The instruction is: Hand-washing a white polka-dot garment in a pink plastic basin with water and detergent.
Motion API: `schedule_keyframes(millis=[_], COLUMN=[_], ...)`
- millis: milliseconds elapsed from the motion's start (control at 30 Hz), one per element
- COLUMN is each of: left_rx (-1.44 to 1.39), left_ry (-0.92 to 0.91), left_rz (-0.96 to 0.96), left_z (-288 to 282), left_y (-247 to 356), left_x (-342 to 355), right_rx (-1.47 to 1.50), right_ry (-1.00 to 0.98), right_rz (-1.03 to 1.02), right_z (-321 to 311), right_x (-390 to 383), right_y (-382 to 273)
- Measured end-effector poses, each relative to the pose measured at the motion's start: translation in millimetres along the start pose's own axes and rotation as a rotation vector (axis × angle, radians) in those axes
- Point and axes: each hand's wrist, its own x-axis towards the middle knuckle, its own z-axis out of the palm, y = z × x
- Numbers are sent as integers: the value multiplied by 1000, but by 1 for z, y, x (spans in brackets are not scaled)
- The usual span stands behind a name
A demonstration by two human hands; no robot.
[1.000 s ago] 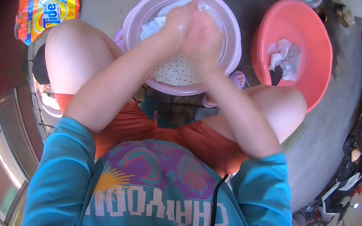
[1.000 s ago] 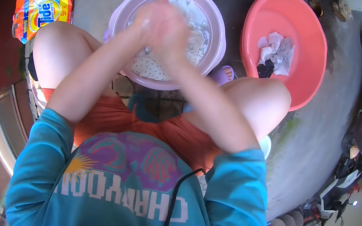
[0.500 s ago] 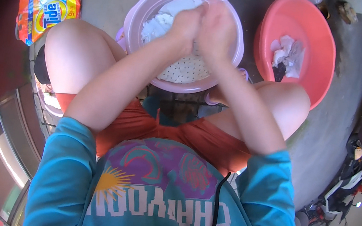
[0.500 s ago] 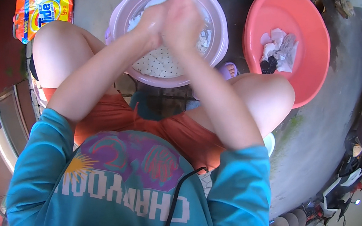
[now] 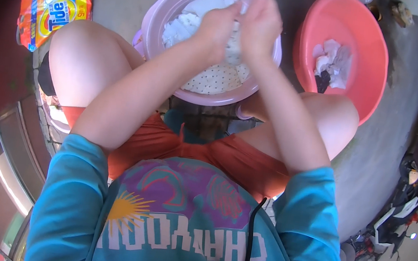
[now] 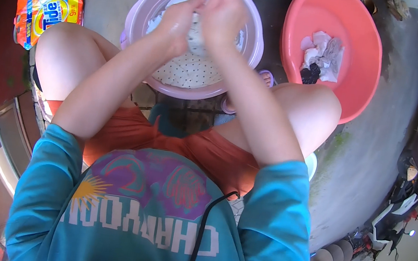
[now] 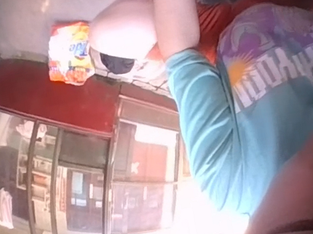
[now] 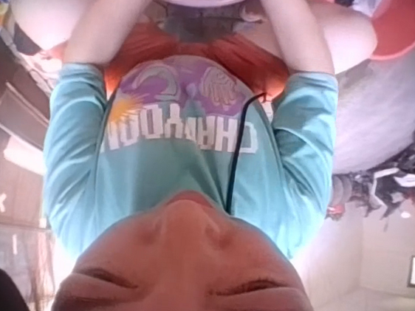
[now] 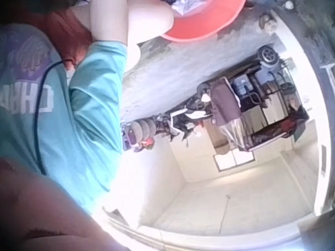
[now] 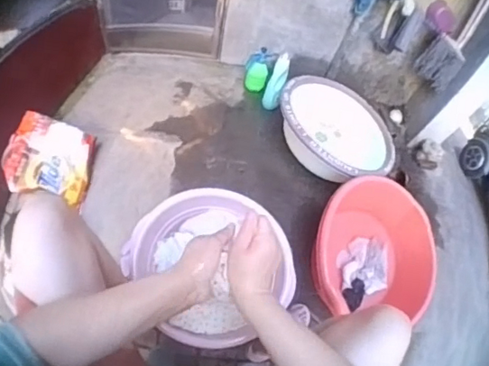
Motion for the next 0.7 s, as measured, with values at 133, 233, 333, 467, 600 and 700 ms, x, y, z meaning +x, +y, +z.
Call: schedule_keyframes(millis=[133,233,333,467,600,700], left_rx=[-368,70,146,82,55,97], left_ry=[-1066,4,-79,-51,38,110], left_rz=[-227,-59,230,-31,-56,66], left_z=[-90,12,-62,-14,-50,-4], left_y=[15,-4,-9,9,20,14], left_x=[77,17,56,5,41,-4], right_rx=[-88,-351,-285,55,-20,-26], right_ry=[-59,471,-55,-146,-16,58], right_rz=[-386,11,-337,412,-410,-13], right_z=[24,67,53,-22,10,-9], right_x=[-48,-16,-54,12,-45,3], right_y=[-24,38,-21,-49,-48,-37])
